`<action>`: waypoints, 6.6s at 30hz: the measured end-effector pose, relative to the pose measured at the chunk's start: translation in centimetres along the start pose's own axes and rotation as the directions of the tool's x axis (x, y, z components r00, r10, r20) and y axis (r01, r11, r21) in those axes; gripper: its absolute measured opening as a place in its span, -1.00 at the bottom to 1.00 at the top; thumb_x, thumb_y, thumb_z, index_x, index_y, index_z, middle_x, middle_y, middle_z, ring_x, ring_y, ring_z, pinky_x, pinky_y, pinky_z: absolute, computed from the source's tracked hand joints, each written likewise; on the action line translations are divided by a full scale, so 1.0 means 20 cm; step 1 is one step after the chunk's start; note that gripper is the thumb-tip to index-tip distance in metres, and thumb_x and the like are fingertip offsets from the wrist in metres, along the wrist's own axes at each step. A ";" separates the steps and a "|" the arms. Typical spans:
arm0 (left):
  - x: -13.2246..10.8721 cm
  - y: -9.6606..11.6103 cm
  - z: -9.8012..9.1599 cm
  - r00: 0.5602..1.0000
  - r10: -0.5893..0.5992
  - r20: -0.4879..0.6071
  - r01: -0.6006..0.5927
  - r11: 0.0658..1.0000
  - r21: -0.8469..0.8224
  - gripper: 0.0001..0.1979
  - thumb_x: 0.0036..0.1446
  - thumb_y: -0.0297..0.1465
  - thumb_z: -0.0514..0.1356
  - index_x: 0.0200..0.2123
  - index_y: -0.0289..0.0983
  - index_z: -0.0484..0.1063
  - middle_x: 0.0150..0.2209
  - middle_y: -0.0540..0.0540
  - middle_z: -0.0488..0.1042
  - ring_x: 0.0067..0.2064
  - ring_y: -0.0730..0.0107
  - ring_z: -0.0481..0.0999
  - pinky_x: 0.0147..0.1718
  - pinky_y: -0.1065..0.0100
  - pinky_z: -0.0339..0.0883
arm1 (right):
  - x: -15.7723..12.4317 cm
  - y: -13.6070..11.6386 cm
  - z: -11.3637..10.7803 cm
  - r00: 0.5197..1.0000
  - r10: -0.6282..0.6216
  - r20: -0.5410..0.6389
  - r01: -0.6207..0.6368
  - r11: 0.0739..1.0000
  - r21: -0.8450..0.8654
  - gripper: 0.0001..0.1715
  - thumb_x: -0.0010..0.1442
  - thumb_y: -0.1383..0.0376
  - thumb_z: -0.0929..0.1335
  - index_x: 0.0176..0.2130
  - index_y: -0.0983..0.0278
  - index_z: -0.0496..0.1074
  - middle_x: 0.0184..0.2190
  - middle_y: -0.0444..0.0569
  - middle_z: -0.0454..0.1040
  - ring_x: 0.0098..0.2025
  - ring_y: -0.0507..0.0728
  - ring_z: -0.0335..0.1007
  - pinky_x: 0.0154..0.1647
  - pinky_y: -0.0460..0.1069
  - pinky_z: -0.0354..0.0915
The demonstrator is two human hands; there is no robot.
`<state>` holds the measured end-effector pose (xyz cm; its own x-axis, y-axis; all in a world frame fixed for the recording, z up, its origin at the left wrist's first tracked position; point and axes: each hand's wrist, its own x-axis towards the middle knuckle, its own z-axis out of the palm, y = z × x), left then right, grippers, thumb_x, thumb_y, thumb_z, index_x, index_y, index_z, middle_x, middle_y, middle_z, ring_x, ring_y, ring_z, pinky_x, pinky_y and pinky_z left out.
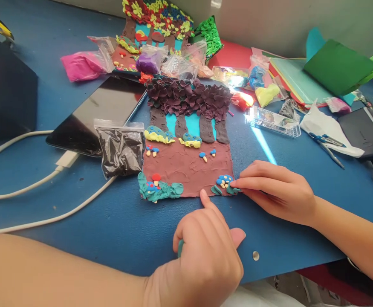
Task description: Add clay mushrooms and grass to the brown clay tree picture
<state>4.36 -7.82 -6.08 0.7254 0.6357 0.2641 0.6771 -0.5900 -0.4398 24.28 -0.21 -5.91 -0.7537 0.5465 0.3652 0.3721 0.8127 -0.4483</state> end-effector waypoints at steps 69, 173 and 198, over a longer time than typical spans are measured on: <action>0.00 0.00 0.02 0.997 -0.029 -0.073 0.027 0.999 -0.020 -0.48 0.30 -0.27 0.02 -0.29 -0.67 0.55 -0.72 -0.09 0.30 -0.72 0.44 0.22 -0.68 0.38 -0.08 | -0.01 -0.02 -0.02 0.975 -0.212 -0.068 0.183 0.938 -0.294 -0.69 0.12 0.52 0.23 -0.20 0.27 0.43 -0.43 0.02 0.43 -0.46 0.05 0.35 -0.51 -0.06 0.42; 0.06 -0.30 -0.07 0.863 -0.105 0.494 0.246 -0.767 -0.593 -0.74 0.23 -0.24 0.07 -0.42 -0.29 0.30 -0.47 -0.02 0.30 -0.53 0.51 0.32 -0.62 0.49 0.17 | 0.12 -0.14 -0.04 0.812 -0.268 -0.519 0.183 0.960 -0.210 -0.78 0.20 0.34 0.41 -0.12 0.15 0.52 -0.18 -0.02 0.55 -0.18 0.10 0.49 -0.17 0.03 0.45; 0.02 -0.31 -0.12 0.840 0.365 0.402 0.526 -0.362 -0.770 -0.74 0.16 -0.20 0.21 -0.28 -0.30 0.51 -0.34 -0.08 0.58 -0.37 0.38 0.54 -0.42 0.41 0.36 | 0.09 -0.25 0.05 0.943 -0.285 -0.172 0.286 0.958 -0.021 -0.65 0.35 0.25 0.27 0.09 0.30 0.36 0.01 0.15 0.52 0.10 0.13 0.44 0.17 0.12 0.25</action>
<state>0.78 -5.13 -1.24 0.8064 0.5186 -0.2841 0.2318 0.1647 0.9587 20.39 -3.52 -3.79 -0.7238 0.3184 0.6121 0.1527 0.9391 -0.3078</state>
